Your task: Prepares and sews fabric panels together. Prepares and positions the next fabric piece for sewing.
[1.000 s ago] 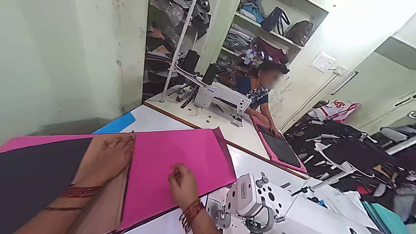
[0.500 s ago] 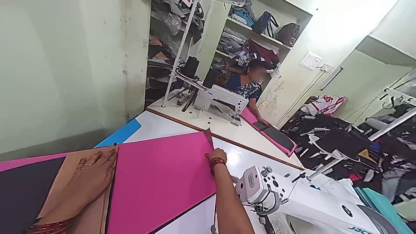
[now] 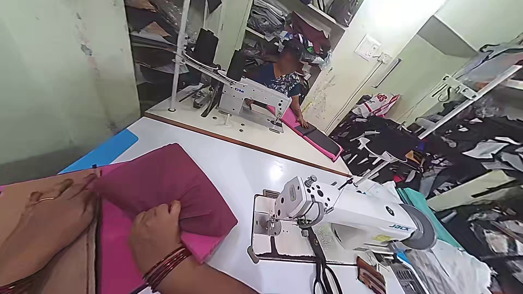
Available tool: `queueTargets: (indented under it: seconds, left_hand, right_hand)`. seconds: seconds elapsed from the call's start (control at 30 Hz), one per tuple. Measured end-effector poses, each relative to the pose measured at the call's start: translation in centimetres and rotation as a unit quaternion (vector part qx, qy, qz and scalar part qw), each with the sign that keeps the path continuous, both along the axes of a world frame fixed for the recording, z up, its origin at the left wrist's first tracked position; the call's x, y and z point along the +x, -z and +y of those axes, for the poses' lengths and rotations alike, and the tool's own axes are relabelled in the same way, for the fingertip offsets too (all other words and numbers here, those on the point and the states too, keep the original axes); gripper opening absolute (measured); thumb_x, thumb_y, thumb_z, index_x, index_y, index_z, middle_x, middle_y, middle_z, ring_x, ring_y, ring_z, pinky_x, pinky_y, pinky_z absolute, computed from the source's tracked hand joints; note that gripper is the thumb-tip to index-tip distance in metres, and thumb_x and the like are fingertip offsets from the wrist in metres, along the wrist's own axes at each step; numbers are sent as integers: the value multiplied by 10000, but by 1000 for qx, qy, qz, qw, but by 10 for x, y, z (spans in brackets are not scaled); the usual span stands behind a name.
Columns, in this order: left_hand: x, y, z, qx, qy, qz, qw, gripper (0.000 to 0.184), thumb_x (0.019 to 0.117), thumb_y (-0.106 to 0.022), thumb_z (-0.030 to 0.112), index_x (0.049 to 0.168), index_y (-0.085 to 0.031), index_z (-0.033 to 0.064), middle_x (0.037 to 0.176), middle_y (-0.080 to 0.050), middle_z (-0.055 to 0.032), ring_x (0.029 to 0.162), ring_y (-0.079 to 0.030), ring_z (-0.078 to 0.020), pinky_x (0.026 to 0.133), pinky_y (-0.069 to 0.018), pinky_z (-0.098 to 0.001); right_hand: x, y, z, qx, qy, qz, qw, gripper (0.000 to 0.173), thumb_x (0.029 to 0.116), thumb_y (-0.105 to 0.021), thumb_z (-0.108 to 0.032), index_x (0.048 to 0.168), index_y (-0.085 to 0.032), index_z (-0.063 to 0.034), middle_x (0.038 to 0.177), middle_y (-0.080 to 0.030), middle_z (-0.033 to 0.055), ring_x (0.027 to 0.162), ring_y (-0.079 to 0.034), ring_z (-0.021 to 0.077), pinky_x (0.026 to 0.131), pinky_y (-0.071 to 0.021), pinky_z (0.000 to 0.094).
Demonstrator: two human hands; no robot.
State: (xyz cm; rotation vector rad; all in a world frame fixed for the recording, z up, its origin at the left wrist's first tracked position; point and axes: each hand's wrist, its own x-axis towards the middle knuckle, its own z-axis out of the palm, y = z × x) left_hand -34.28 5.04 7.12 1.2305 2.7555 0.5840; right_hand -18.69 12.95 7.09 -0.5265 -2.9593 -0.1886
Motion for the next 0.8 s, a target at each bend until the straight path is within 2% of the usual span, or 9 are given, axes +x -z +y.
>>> queueTargets:
  seconds: [0.07, 0.17, 0.3, 0.37, 0.43, 0.5, 0.57, 0.67, 0.8]
  left_hand:
    - [-36, 55, -1, 109, 42, 89, 989, 558, 1075, -226, 255, 1332, -596, -75, 1491, -513, -274, 1410, -416, -540, 1155, -235, -733]
    - [-37, 52, -2, 102, 43, 47, 993, 599, 1071, -229, 333, 1393, -550, -56, 1533, -467, -271, 1449, -364, -534, 1169, -197, -740]
    - [-21, 34, -2, 98, -21, -3, 995, 503, 1004, -508, 122, 1486, -471, -15, 1537, -448, -290, 1449, -355, -533, 1198, -152, -692]
    - [-11, 17, -4, 48, -4, -2, 999, 493, 1071, -361, 164, 1517, -427, -37, 1593, -390, -264, 1484, -314, -520, 1210, -135, -693]
    - [-15, 22, -4, 59, 8, 25, 998, 545, 1087, -254, 248, 1489, -466, -52, 1573, -427, -256, 1463, -352, -524, 1197, -164, -705]
    - [-18, 23, -4, 67, 3, 26, 997, 536, 1087, -272, 254, 1473, -497, -43, 1563, -448, -246, 1454, -371, -521, 1199, -176, -695]
    - [-13, 14, -5, 34, -2, 1, 999, 505, 1097, -299, 230, 1495, -476, -26, 1591, -409, -238, 1478, -341, -499, 1219, -151, -669]
    - [-9, 22, -5, 8, 7, -5, 1000, 483, 1100, -301, 197, 1508, -471, 1, 1612, -399, -191, 1503, -315, -461, 1224, -145, -661]
    - [27, 42, -5, 1, 57, -8, 998, 480, 1092, -308, 185, 1523, -475, 55, 1620, -413, -111, 1535, -288, -378, 1238, -125, -632]
  right_hand:
    - [9, -27, 2, -181, 22, -101, 978, 317, 1018, -498, -26, 1300, -617, 55, 1264, -663, 228, 1294, -575, 382, 1022, -473, 585]
    - [26, -62, 11, -338, 27, -223, 914, 497, 1034, -524, -111, 1500, -432, 35, 1563, -388, 301, 1479, -357, 437, 1157, -321, 644]
    - [17, -75, 59, -282, -93, -257, 920, 293, 1041, -517, -69, 1285, -615, 59, 1223, -665, 267, 1172, -642, 394, 992, -488, 562]
    - [0, -63, 96, -281, -78, -158, 943, 301, 969, -656, -97, 1242, -664, 31, 1164, -710, 229, 1128, -674, 362, 1000, -499, 551]
    - [-12, -48, 116, -223, 16, -65, 973, 635, 847, -803, -239, 1406, -567, -50, 1371, -602, 228, 1305, -559, 382, 1053, -461, 576]
    - [-19, -33, 126, -216, 101, -41, 970, 1094, 704, -895, -426, 1600, -334, -143, 1595, -330, 258, 1457, -346, 455, 1061, -412, 651]
    - [-17, -25, 127, -278, 169, -43, 944, 1317, 654, -930, -503, 1660, -123, -237, 1661, -158, 300, 1444, -353, 508, 1043, -427, 669]
    - [6, -27, 119, -308, 211, -72, 925, 1371, 661, -918, -544, 1660, -14, -293, 1568, -333, 324, 1309, -508, 503, 1004, -480, 631]
    - [86, -29, 99, -314, 250, -111, 909, 1380, 677, -886, -608, 1653, 47, -321, 1526, -381, 321, 1162, -615, 453, 948, -528, 573]
